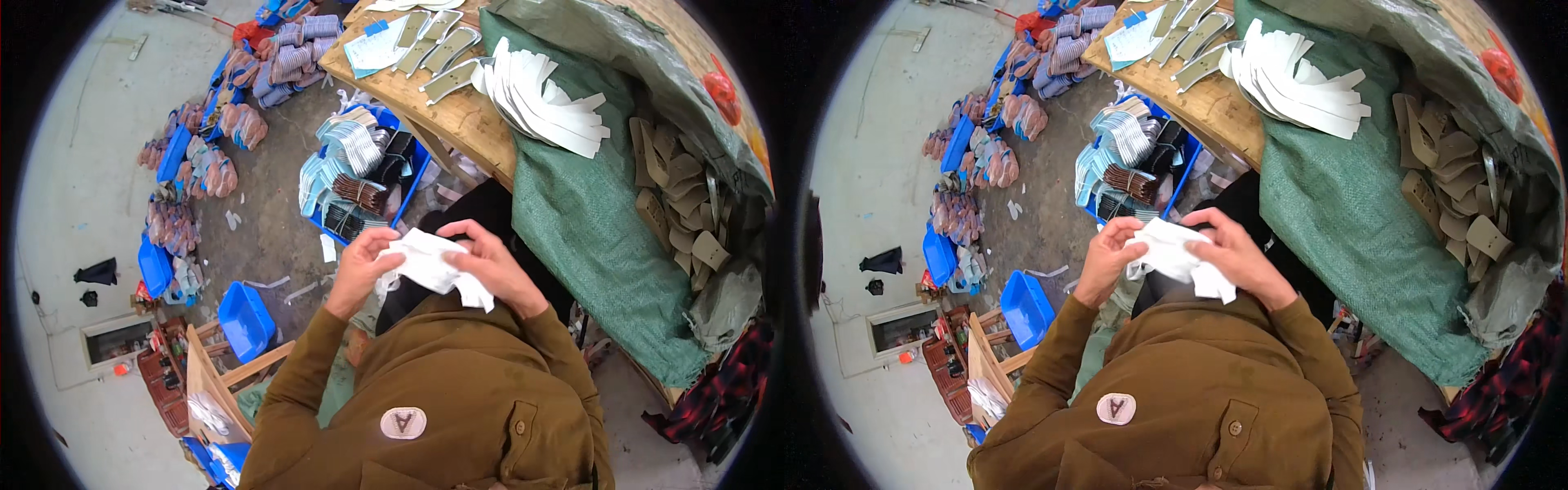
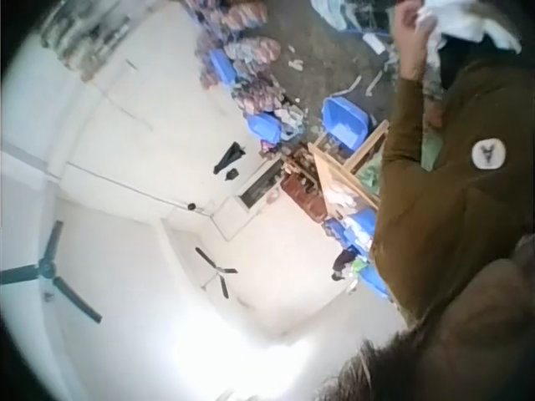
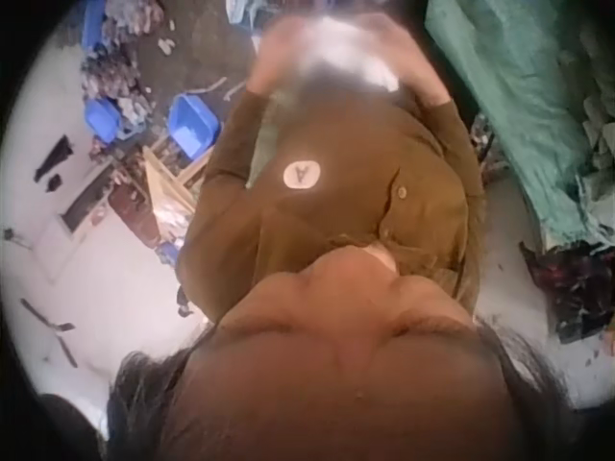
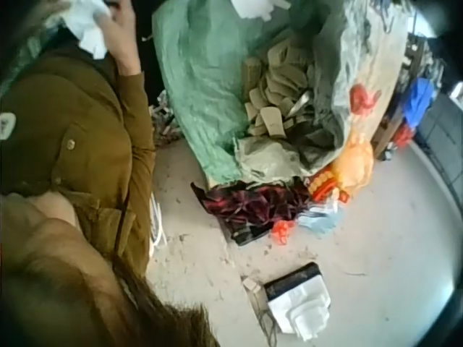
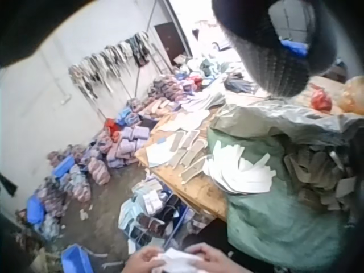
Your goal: The person repeatedly picks up white and brown shoe insole pieces from a table, aligns them, and folds them together by hand. The person places the assembled pairs into a pile on the table. The person briefly wipes their hands with a white cloth before resuming assembly.
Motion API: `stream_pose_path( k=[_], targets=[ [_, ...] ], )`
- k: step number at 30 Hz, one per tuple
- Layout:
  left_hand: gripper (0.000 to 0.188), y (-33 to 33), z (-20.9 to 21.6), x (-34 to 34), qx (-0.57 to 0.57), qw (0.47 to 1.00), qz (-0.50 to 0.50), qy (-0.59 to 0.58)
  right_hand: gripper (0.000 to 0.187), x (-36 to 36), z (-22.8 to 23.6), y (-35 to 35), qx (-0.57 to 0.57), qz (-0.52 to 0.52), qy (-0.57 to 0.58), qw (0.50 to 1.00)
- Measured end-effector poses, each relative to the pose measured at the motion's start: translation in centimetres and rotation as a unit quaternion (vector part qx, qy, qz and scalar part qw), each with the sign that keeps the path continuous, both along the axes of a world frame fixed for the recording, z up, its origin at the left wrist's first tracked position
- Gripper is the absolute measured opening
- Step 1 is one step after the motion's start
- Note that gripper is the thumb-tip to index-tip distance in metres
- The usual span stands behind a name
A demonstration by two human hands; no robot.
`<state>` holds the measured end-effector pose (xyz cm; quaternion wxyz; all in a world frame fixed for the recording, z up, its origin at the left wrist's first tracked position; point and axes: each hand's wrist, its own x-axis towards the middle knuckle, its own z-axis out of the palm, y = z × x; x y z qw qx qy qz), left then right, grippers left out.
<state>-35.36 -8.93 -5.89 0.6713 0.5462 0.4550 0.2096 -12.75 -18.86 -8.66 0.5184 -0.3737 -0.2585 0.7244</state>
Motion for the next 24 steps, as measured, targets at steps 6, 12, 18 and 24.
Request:
stream_pose_path(
  k=[6,12,18,24],
  targets=[
    [0.022,-1.4,-1.4,-5.4,-0.059,0.985,-0.081,0.141,0.028,1.6,-2.5,-0.8,0.024,-0.077,0.046,0.996],
    [0.021,-1.1,-2.6,-8.0,-0.074,0.963,-0.139,0.217,0.028,0.8,-2.1,-1.2,0.047,-0.255,0.059,0.964],
    [0.015,-1.8,-6.6,-5.9,0.242,0.913,-0.264,0.198,0.026,1.3,-1.6,-1.1,0.058,-0.295,0.069,0.951],
    [0.017,-1.1,-5.5,-1.4,0.425,0.816,-0.287,0.267,0.026,1.2,-1.5,-1.4,0.040,-0.293,0.089,0.951]
  ],
)
